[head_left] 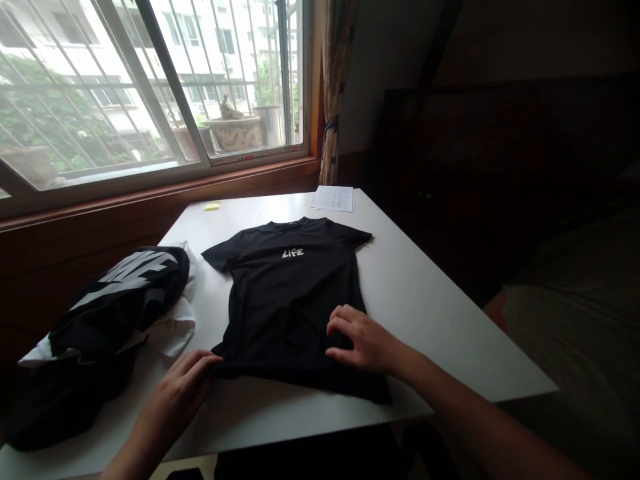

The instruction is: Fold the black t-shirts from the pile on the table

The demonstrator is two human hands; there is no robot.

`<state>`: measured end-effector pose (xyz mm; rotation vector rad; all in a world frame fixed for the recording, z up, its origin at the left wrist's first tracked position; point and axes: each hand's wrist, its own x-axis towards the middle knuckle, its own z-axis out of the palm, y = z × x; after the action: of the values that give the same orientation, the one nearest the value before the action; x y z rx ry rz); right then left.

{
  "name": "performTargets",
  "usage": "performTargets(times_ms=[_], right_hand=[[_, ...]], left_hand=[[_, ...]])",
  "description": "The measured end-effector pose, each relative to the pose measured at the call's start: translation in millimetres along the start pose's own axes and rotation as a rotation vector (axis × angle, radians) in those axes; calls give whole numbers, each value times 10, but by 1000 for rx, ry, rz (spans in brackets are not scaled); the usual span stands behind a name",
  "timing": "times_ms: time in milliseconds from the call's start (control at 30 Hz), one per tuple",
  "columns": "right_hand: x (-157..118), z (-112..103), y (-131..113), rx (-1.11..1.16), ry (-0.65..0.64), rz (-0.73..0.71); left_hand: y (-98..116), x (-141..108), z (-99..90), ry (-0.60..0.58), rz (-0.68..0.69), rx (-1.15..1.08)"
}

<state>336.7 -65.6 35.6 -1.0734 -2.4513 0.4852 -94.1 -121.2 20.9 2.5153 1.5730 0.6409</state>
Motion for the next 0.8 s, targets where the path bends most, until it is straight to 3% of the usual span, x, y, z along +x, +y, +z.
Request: performTargets(times_ms=[133,267,333,433,533,667,800], right_hand=[[-311,97,-225,-25,-99,71],[-542,101,-181,-25,-110,135],[-644,74,-141,-20,-117,159],[-766,14,-110,-10,-148,180],[-832,-54,-113,-8,-176,193],[-839,-107,-125,-31,-188,180],[-813,-93,-113,-79,-189,143]], left_hand=[[86,86,-114,203,-145,-81],[290,198,-320,408,-296,-106],[341,189,-409,442,-278,-81],[249,42,-477,400,-151,33],[-1,-206,-435,345,-100,154],[-184,-485,-214,352,-256,162],[10,-623,-50,207,-521,-148]])
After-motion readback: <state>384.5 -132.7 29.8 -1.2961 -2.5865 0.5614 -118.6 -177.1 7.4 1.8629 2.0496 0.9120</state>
